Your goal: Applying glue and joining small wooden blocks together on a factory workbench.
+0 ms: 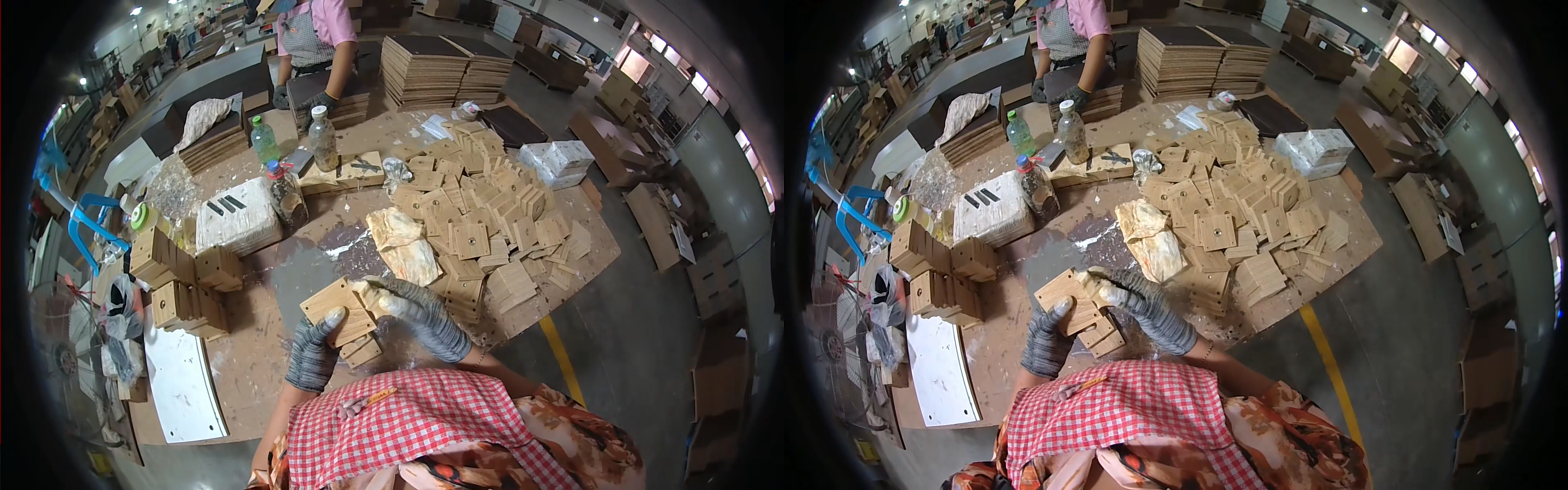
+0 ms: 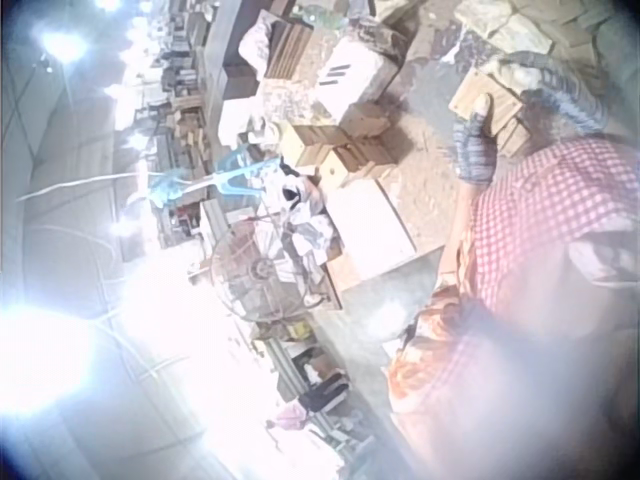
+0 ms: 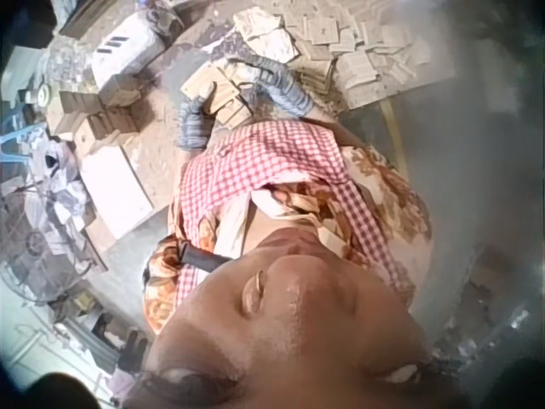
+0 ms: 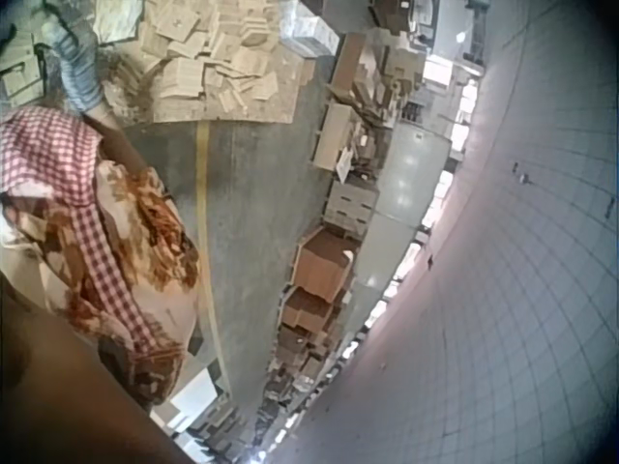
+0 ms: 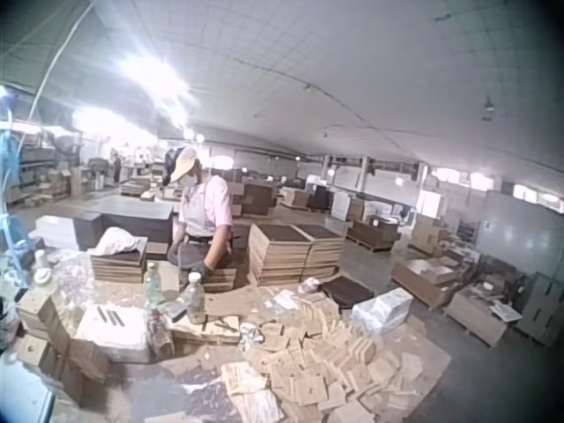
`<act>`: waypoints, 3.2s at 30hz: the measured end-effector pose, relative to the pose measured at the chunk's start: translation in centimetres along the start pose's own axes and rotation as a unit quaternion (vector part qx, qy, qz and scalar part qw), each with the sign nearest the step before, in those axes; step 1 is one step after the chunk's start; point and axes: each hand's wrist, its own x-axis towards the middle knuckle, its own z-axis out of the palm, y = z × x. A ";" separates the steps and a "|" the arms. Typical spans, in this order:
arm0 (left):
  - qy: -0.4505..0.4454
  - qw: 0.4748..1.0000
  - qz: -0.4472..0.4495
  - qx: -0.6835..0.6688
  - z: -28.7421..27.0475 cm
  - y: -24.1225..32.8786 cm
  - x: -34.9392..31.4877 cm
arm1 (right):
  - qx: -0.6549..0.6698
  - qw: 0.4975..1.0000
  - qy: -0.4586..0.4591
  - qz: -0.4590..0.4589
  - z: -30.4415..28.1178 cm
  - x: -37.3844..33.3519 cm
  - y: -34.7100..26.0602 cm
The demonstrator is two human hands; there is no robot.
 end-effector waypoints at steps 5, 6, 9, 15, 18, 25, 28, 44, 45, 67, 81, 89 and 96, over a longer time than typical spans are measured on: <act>0.018 0.995 0.060 0.072 -0.1 1.1 -0.9 | -0.103 0.992 -0.032 -0.069 1.0 0.5 1.4; 0.026 0.995 0.060 0.073 -0.2 1.2 -1.0 | -0.097 0.992 -0.037 -0.066 0.9 0.5 1.6; 0.047 0.980 0.091 0.168 0.4 2.0 -1.3 | -0.106 0.989 0.031 -0.101 0.0 0.6 1.3; 0.050 0.963 0.081 0.252 0.9 2.5 -1.5 | -0.104 0.976 0.042 -0.188 -0.6 0.8 -2.2; 0.044 0.967 0.092 0.236 1.2 2.6 -1.8 | -0.226 0.947 0.026 -0.227 -0.2 1.3 -3.0; 0.026 0.964 0.082 0.251 1.6 2.6 -2.1 | -0.351 0.909 -0.020 -0.222 0.3 1.4 -2.6; 0.035 0.970 0.078 0.230 2.2 2.5 -2.2 | -0.402 0.880 0.035 -0.250 -0.5 2.1 -1.9; 0.031 0.756 0.158 0.634 1.3 1.4 -1.0 | -0.385 0.885 -0.068 -0.252 2.0 0.9 -0.4; 0.042 0.720 0.185 0.667 1.3 1.4 -1.1 | -0.385 0.885 -0.069 -0.252 1.9 1.0 -0.4; -0.021 0.680 0.343 0.647 2.6 0.7 -0.4 | -0.021 0.992 0.123 -0.010 -0.1 0.9 5.6; 0.085 0.977 0.153 0.124 1.3 1.4 0.8 | -0.160 0.976 0.043 -0.139 0.3 3.1 2.2; 0.069 0.993 0.061 0.070 1.0 2.5 0.7 | -0.117 0.988 0.009 -0.097 0.6 3.2 1.0; 0.153 0.983 0.075 0.073 0.1 1.7 1.5 | -0.499 0.783 -0.048 -0.369 2.5 2.3 2.3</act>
